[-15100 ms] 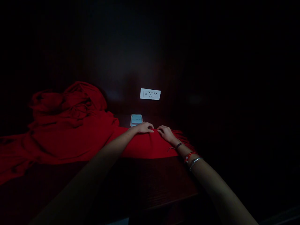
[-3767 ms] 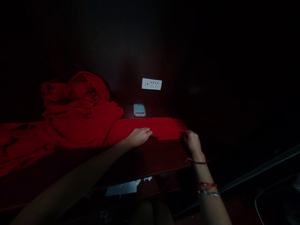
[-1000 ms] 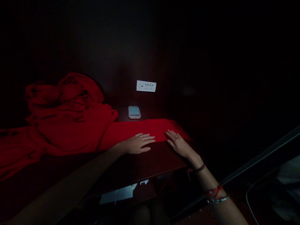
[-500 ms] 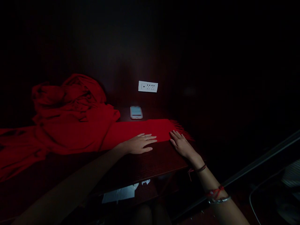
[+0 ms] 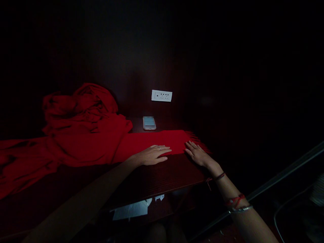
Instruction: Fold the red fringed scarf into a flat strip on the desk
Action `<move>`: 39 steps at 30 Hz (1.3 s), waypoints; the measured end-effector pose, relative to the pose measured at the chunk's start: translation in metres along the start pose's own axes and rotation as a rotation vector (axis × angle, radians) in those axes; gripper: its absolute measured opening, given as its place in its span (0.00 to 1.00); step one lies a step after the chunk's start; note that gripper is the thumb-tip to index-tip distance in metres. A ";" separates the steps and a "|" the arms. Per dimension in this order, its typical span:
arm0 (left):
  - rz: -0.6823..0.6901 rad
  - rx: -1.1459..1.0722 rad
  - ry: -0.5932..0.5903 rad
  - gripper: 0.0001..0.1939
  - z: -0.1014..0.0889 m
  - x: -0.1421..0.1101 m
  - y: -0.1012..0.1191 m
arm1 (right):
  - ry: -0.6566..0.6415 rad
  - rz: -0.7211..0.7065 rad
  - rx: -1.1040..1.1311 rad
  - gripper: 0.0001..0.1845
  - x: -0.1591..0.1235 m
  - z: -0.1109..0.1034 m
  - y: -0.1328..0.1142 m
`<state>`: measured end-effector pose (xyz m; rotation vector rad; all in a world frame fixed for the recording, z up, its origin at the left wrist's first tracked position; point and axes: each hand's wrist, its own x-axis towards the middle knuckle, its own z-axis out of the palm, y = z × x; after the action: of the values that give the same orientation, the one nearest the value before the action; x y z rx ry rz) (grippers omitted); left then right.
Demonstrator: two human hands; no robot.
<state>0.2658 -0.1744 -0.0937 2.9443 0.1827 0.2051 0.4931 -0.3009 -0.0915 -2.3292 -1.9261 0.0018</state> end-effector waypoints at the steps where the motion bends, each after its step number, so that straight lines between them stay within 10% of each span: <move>1: -0.040 0.010 0.044 0.24 -0.001 0.001 -0.001 | 0.012 -0.024 0.005 0.33 0.008 -0.004 -0.003; 6: -0.394 0.162 0.219 0.26 0.003 0.008 -0.017 | -0.005 -0.179 0.033 0.31 0.069 -0.013 -0.044; 11: -0.696 0.118 0.047 0.32 0.009 0.009 -0.031 | -0.122 -0.194 0.046 0.32 0.115 0.003 -0.067; 23: -0.693 0.108 0.005 0.31 0.006 0.009 -0.027 | -0.132 0.188 -0.055 0.31 0.115 0.002 0.028; 33: -0.710 0.110 0.022 0.31 0.006 0.008 -0.027 | -0.083 -0.242 0.036 0.35 0.084 0.004 -0.077; 39: -0.701 0.127 0.020 0.31 0.007 0.007 -0.029 | -0.132 -0.078 0.013 0.32 0.077 0.014 -0.025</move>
<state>0.2709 -0.1459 -0.1055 2.7840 1.2292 0.1194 0.4820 -0.2201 -0.0971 -2.2980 -2.0697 0.1648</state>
